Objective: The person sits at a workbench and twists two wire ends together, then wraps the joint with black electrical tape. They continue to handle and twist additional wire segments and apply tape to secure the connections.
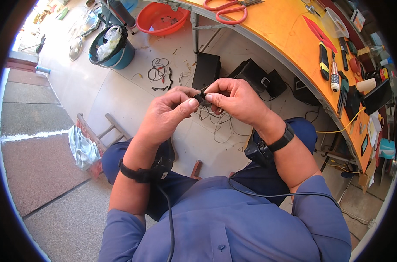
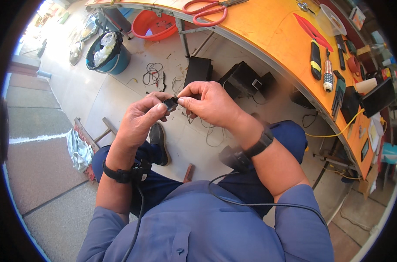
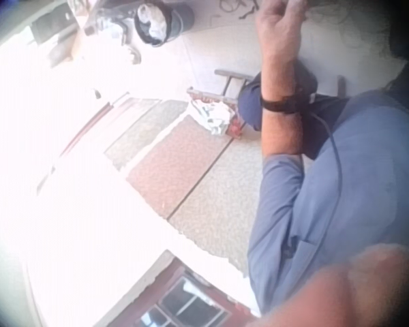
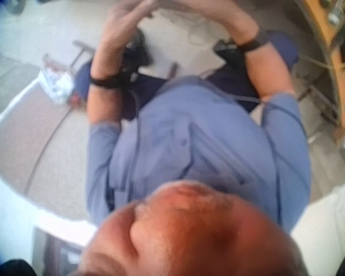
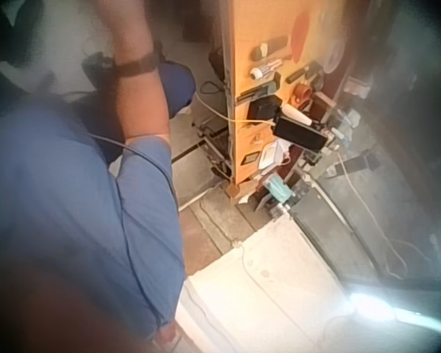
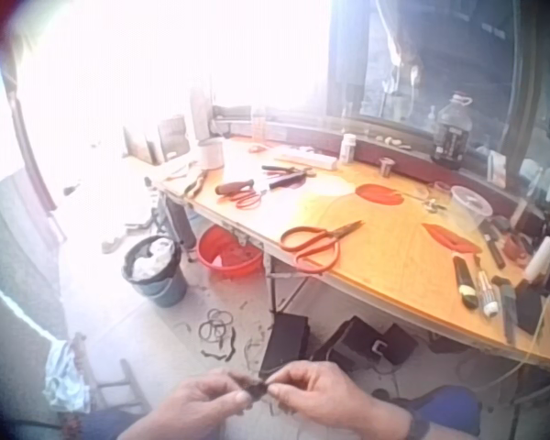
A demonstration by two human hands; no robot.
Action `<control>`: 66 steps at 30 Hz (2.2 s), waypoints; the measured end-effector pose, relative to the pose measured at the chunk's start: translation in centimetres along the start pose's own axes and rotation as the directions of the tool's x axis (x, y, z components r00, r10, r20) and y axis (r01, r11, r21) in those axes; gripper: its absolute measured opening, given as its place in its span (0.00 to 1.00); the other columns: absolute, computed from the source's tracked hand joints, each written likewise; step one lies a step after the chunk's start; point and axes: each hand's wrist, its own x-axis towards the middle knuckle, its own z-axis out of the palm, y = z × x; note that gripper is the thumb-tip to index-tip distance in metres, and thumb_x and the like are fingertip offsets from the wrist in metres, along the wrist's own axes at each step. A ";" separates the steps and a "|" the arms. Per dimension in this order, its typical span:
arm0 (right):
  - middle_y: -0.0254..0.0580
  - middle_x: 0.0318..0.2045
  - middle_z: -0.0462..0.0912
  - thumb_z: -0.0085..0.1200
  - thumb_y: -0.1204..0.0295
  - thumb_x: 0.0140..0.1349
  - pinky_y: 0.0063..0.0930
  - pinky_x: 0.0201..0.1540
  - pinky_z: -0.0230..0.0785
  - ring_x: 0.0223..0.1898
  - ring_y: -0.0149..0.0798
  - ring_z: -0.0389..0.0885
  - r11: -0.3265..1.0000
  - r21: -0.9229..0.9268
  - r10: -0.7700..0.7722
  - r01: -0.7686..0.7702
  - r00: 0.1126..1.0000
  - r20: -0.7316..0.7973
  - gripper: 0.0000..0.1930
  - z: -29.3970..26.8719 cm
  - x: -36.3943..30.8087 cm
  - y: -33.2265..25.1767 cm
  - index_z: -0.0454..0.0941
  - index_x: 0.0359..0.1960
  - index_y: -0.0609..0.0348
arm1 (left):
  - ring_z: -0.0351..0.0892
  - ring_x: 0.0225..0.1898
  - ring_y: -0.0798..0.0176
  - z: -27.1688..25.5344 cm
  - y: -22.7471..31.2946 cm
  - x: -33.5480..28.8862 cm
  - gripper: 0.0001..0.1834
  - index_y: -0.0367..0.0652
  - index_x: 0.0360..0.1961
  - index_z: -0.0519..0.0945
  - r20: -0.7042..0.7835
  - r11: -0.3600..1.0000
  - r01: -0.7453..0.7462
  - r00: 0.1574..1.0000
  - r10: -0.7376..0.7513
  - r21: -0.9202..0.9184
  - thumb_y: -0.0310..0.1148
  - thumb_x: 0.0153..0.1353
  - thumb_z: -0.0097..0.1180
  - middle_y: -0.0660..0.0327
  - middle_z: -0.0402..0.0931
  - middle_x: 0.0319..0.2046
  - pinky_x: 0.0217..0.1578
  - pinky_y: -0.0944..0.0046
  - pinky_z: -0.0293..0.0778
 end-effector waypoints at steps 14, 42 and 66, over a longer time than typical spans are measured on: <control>0.33 0.27 0.82 0.62 0.75 0.66 0.19 0.28 0.75 0.26 0.24 0.80 0.998 0.044 0.042 -0.048 0.991 0.124 0.04 0.2 -0.2 -0.8 0.83 0.36 0.64 | 0.74 0.61 0.57 1.0 0.4 -0.1 0.22 0.29 0.55 0.79 0.085 0.803 0.015 0.995 0.045 -0.596 0.40 0.73 0.53 0.51 0.73 0.63 0.66 0.57 0.62; 0.48 0.27 0.81 0.65 0.73 0.59 0.33 0.32 0.71 0.28 0.45 0.80 0.771 -0.543 -0.447 0.333 0.890 -0.089 0.06 0.9 -0.6 -0.9 0.83 0.31 0.65 | 0.78 0.39 0.63 0.3 0.3 -0.2 0.15 0.37 0.39 0.80 -0.160 0.878 -0.064 0.974 0.158 0.474 0.36 0.61 0.70 0.54 0.81 0.44 0.39 0.64 0.74; 0.43 0.29 0.79 0.63 0.76 0.57 0.34 0.31 0.73 0.29 0.46 0.81 0.642 -0.629 -0.625 0.439 0.775 -0.097 0.03 1.8 -0.6 -0.6 0.82 0.31 0.60 | 0.78 0.35 0.72 0.2 1.7 -0.8 0.27 0.35 0.55 0.75 0.013 0.995 0.097 0.995 -0.097 -0.023 0.46 0.66 0.64 0.64 0.78 0.35 0.35 0.72 0.73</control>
